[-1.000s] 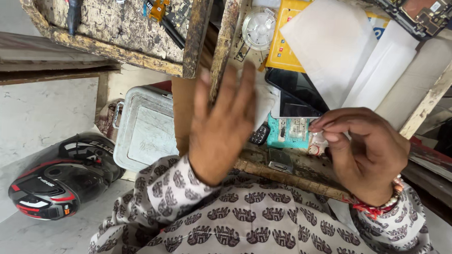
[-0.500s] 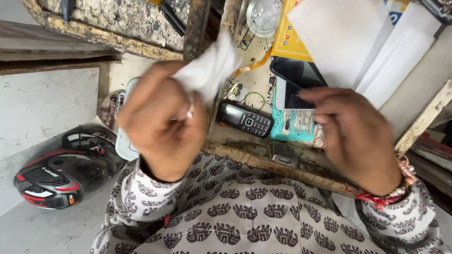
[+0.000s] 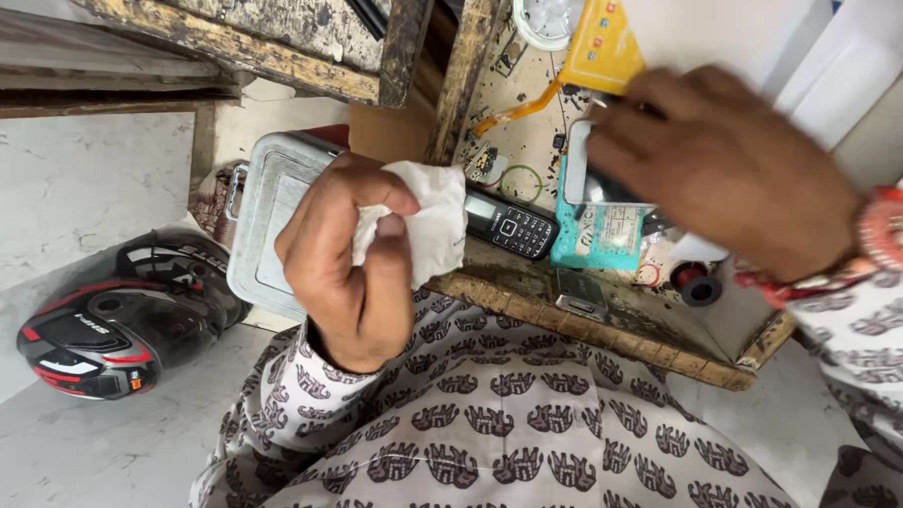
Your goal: The person handles a mobile phone frame and a flexible circuit, aligns the components, and wipes the screen area with a cloth at a workbench before picking up a battery.
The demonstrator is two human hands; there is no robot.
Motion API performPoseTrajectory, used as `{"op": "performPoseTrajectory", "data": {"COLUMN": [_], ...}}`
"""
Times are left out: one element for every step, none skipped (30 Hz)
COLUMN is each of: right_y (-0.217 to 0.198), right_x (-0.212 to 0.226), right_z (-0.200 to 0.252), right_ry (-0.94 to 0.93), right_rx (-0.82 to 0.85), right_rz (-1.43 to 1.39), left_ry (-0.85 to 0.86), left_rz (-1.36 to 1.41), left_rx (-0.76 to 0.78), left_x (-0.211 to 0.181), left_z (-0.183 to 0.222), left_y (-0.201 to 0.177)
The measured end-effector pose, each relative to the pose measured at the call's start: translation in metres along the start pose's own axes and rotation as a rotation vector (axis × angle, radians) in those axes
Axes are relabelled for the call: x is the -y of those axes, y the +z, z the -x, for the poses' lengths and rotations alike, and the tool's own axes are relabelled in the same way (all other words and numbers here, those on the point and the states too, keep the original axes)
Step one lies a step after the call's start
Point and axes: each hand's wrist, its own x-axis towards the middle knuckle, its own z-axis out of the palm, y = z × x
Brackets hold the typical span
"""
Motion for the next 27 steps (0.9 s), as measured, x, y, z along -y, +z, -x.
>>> {"op": "performPoseTrajectory", "data": {"right_y": [-0.004,-0.009,-0.012,-0.014,-0.015,-0.016,-0.016,-0.016,-0.015,-0.015,-0.013,-0.012,-0.009,-0.004,0.002,0.009,0.015,0.019,0.021,0.022,0.022,0.023,0.024,0.024,0.024,0.024,0.024], "right_x": [-0.004,-0.009,-0.011,-0.011,-0.010,-0.010,-0.010,-0.010,-0.010,-0.009,-0.008,-0.008,-0.007,-0.004,-0.001,0.005,0.012,0.016,0.016,0.017,0.017,0.017,0.017,0.017,0.017,0.018,0.020], "right_z": [0.004,0.009,0.013,0.015,0.017,0.018,0.019,0.019,0.019,0.019,0.019,0.019,0.018,0.016,0.014,0.011,0.008,0.008,0.010,0.013,0.015,0.016,0.017,0.018,0.021,0.025,0.028], "right_ry": [0.042,0.082,0.123,0.146,0.169,0.193,0.199,0.204,0.209,0.206,0.203,0.199,0.138,0.077,0.016,-0.019,-0.054,-0.087,-0.076,-0.066,-0.055,-0.070,-0.084,-0.099,-0.088,-0.079,-0.069], "right_rx": [-0.040,-0.080,-0.121,-0.105,-0.089,-0.072,-0.070,-0.069,-0.068,-0.060,-0.052,-0.045,-0.091,-0.137,-0.182,-0.154,-0.127,-0.098,-0.030,0.039,0.108,0.203,0.298,0.394,0.380,0.367,0.354], "right_rz": [0.018,0.034,0.050,0.099,0.148,0.197,0.208,0.218,0.228,0.217,0.207,0.197,0.097,-0.003,-0.103,-0.121,-0.139,-0.157,-0.119,-0.082,-0.044,0.012,0.068,0.125,0.084,0.042,-0.001], "left_ry": [0.000,-0.002,0.009,0.009,0.010,0.000,-0.021,-0.042,-0.073,-0.064,-0.055,-0.007,0.000,0.007,-0.027,-0.057,-0.086,-0.111,-0.123,-0.136,-0.137,-0.128,-0.119,-0.102,-0.091,-0.081,-0.077], "left_rz": [0.023,0.043,0.076,0.106,0.136,0.165,0.163,0.159,0.124,0.090,0.056,0.025,0.013,0.000,0.004,0.021,0.037,0.065,0.092,0.117,0.140,0.160,0.181,0.201,0.210,0.218,0.214], "left_rx": [-0.016,-0.031,-0.063,-0.082,-0.100,-0.107,-0.117,-0.129,-0.143,-0.146,-0.149,-0.137,-0.129,-0.122,-0.120,-0.117,-0.115,-0.112,-0.110,-0.108,-0.107,-0.109,-0.111,-0.117,-0.135,-0.153,-0.184], "left_x": [0.003,0.007,0.013,0.015,0.017,0.016,0.016,0.016,0.016,0.016,0.015,0.014,0.013,0.011,0.010,0.007,0.005,0.003,0.002,0.000,0.000,0.000,0.002,0.004,0.008,0.013,0.018], "left_z": [0.001,0.002,0.001,0.002,0.003,0.005,0.005,0.005,0.005,0.004,0.004,0.003,0.002,0.001,-0.001,-0.003,-0.005,-0.006,-0.007,-0.008,-0.007,-0.006,-0.004,-0.001,0.001,0.003,0.004], "left_y": [0.002,0.003,0.008,0.010,0.012,0.013,0.014,0.014,0.014,0.013,0.012,0.011,0.010,0.010,0.011,0.011,0.012,0.014,0.016,0.017,0.017,0.018,0.018,0.018,0.019,0.019,0.020]}}
